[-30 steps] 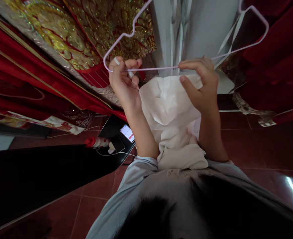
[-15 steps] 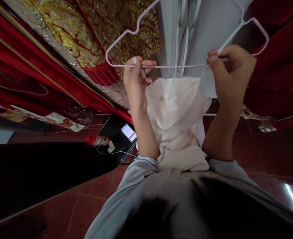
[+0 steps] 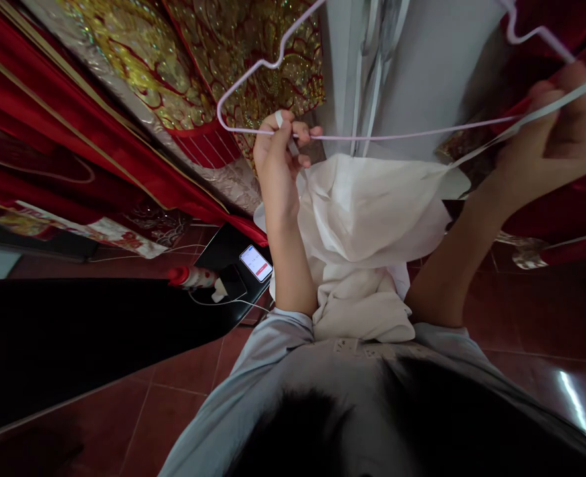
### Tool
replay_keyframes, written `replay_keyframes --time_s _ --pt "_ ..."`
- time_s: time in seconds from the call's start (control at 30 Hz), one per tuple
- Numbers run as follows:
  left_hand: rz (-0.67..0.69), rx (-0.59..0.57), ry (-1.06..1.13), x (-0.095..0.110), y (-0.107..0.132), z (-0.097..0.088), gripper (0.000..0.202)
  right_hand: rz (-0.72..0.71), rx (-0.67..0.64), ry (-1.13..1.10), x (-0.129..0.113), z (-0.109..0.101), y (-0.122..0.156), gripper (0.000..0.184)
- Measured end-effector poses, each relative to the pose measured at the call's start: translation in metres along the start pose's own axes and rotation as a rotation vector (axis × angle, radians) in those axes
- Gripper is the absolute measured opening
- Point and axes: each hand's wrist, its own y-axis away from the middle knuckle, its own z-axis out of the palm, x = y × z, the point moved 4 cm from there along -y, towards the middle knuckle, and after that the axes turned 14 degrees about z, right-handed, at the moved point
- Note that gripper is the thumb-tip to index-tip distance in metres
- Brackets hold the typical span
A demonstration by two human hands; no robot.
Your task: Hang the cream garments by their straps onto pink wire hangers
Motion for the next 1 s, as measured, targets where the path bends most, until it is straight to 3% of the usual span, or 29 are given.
replay_keyframes --time_s 0.1,0.17,0.27,0.43,0.5,0.6,0.7,0.87,1.0 --pt "-0.026 -0.003 -0.083 -0.001 0.003 -0.003 0.029 0.192 -0.493 0.073 -0.017 0.034 0.037 0.025" --pt "-0.043 -0.012 -0.094 -0.002 0.003 -0.009 0.026 0.256 -0.670 0.138 -0.020 0.048 0.053 0.025" --pt "0.018 0.018 -0.129 -0.002 -0.003 -0.028 0.027 0.273 -0.683 0.185 -0.018 0.050 0.056 0.021" --pt "0.211 0.333 -0.292 -0.002 -0.015 -0.069 0.038 0.305 -0.658 0.236 -0.014 0.045 0.052 0.026" --pt "0.288 0.368 -0.279 0.000 -0.016 -0.076 0.048 0.343 -0.665 0.234 -0.016 0.046 0.054 0.028" --pt "0.381 0.267 -0.221 0.006 -0.016 -0.078 0.051 0.432 -0.663 0.271 -0.018 0.050 0.057 0.026" --pt "0.445 0.108 -0.197 0.018 -0.017 -0.072 0.038 0.503 -0.681 0.358 -0.017 0.050 0.059 0.021" --pt "0.297 -0.068 -0.370 0.034 -0.037 -0.044 0.028 0.487 -0.693 0.382 -0.013 0.048 0.061 0.030" --pt "0.225 -0.375 -0.603 0.043 -0.052 -0.010 0.030 0.436 -0.674 0.427 -0.009 0.047 0.061 0.035"
